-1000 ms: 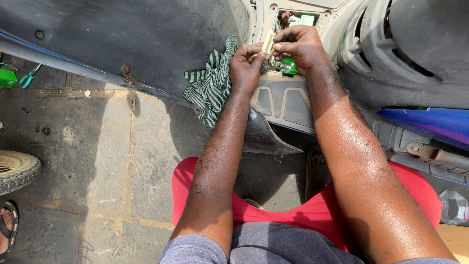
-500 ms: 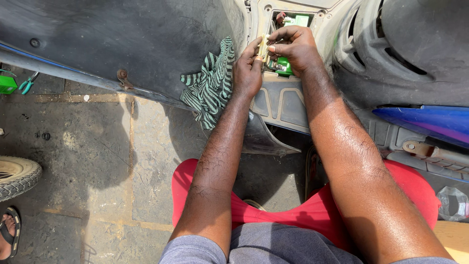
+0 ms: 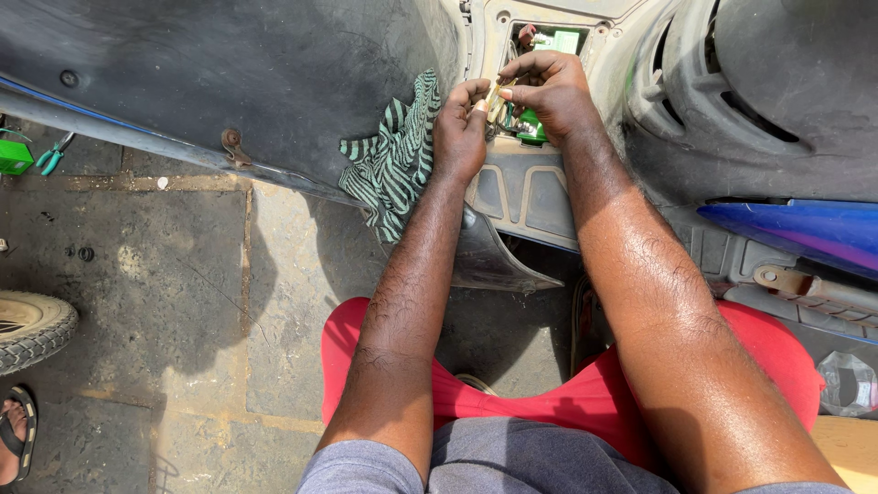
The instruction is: The person works on a motorcycle's electrical system, handling wires and a small white connector near the battery compartment. They repeatedly insert and remove the connector while manipulating wires with both hands.
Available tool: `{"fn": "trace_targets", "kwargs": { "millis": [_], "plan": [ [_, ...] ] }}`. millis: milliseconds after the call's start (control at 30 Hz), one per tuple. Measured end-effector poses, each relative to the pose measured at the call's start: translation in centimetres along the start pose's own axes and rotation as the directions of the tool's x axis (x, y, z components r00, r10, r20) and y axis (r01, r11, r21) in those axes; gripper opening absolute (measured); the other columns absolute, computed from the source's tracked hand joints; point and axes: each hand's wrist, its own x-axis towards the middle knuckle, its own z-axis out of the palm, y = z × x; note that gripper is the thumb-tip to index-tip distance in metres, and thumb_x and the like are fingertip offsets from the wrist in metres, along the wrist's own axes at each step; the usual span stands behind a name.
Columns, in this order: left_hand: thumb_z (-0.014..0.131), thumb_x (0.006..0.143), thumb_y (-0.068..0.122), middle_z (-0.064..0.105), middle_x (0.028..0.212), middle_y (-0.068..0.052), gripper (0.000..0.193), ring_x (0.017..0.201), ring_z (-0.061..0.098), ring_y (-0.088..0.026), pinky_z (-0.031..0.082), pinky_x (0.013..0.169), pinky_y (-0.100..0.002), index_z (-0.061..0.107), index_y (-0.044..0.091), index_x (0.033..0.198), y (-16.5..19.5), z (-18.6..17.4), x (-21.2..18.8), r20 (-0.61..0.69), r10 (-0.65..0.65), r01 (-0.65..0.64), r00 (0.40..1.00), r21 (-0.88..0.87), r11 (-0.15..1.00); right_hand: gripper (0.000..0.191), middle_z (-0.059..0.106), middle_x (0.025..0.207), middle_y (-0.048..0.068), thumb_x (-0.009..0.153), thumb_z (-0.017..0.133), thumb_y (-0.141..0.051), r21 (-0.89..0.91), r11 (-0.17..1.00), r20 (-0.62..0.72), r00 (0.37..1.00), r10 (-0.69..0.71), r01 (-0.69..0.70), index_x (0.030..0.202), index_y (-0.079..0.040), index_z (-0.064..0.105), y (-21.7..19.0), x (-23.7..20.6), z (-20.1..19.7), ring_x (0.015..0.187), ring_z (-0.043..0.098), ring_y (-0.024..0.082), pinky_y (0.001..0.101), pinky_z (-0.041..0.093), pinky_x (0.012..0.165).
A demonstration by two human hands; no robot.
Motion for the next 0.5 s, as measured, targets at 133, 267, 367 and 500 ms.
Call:
{"fn": "trace_targets", "kwargs": {
  "millis": [133,267,367,500],
  "plan": [
    [0.056,0.099,-0.001,0.070,0.117,-0.014,0.032,0.108,0.070,-0.019,0.058,0.097,-0.031,0.058,0.001,0.131,0.4,-0.1,0.1,-0.041,-0.022,0.022,0.999,-0.008,1.000,0.023,0.074,0.095,0.010,0.087,0.082,0.006,0.063,0.998,-0.002,1.000,0.011,-0.011,0.109,0.003,0.074,0.1,0.0,0.0,0.079,0.071,0.014,0.0231,0.060,0.066],
    [0.058,0.092,-0.006,0.071,0.111,-0.013,0.033,0.104,0.072,-0.020,0.058,0.094,-0.031,0.061,-0.001,0.124,2.0,0.1,0.2,-0.127,0.055,-0.046,0.990,0.071,0.996,0.024,0.074,0.094,0.010,0.083,0.081,0.007,0.097,0.994,0.003,0.999,0.045,-0.045,0.106,0.003,0.074,-0.9,0.5,0.6,0.078,0.070,0.015,0.0230,0.058,0.065],
    [0.059,0.093,-0.004,0.074,0.106,-0.011,0.026,0.098,0.072,-0.020,0.057,0.087,-0.030,0.066,-0.001,0.117,3.1,0.1,0.2,-0.136,0.045,-0.020,0.990,0.178,0.984,0.025,0.074,0.095,0.010,0.082,0.080,0.007,0.116,0.992,0.013,0.999,0.043,-0.044,0.105,0.003,0.073,-2.0,0.4,1.5,0.081,0.070,0.015,0.0245,0.058,0.066],
    [0.060,0.095,-0.004,0.073,0.106,-0.010,0.023,0.096,0.070,-0.017,0.056,0.086,-0.029,0.067,-0.001,0.117,4.0,0.3,0.4,-0.126,-0.012,0.005,0.992,-0.056,0.998,0.027,0.073,0.099,0.008,0.080,0.080,0.008,0.073,0.997,0.000,1.000,0.017,-0.017,0.105,0.002,0.072,-2.5,0.0,2.2,0.086,0.069,0.013,0.0254,0.059,0.074]
  ]
}}
